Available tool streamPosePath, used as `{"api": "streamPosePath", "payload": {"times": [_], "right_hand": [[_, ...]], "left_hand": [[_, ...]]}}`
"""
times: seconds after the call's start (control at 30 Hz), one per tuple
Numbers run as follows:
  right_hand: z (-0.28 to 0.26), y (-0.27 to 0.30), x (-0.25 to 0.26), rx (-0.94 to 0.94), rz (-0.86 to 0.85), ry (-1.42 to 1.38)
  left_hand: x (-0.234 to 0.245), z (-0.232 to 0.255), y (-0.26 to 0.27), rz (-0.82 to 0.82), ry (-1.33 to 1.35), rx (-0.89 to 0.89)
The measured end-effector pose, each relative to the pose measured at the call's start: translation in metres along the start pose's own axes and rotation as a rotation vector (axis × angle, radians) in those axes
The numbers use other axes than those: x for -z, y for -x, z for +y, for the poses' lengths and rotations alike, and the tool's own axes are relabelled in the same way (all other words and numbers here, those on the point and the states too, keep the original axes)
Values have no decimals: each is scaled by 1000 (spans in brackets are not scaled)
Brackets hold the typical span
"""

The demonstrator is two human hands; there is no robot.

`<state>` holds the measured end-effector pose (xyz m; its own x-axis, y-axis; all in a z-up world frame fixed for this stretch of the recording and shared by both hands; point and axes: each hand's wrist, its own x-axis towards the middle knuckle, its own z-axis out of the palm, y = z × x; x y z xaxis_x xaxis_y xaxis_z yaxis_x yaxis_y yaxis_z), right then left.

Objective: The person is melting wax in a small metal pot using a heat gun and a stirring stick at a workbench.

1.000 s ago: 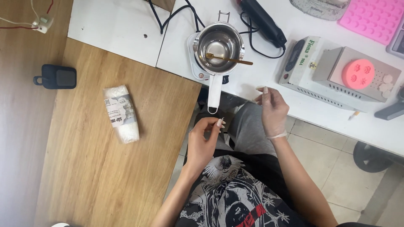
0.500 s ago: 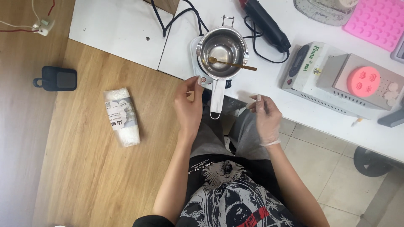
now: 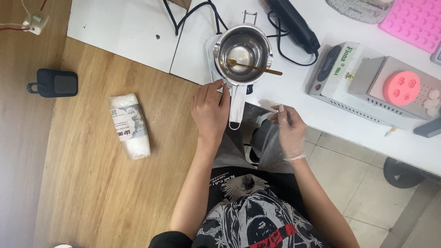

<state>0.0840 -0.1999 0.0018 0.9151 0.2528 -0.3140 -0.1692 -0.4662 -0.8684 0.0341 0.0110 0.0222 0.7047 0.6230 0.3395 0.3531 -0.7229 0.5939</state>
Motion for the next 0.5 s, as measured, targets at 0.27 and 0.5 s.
{"api": "streamPosePath", "payload": {"times": [0.27,0.5], "right_hand": [[7,-2,2,-5,29,-34],[0,-2,4,-42,29,-40]], "left_hand": [[-5,1,-4,-14,-57,-11],[-8,-4,-4,-25,-84,-30]]}}
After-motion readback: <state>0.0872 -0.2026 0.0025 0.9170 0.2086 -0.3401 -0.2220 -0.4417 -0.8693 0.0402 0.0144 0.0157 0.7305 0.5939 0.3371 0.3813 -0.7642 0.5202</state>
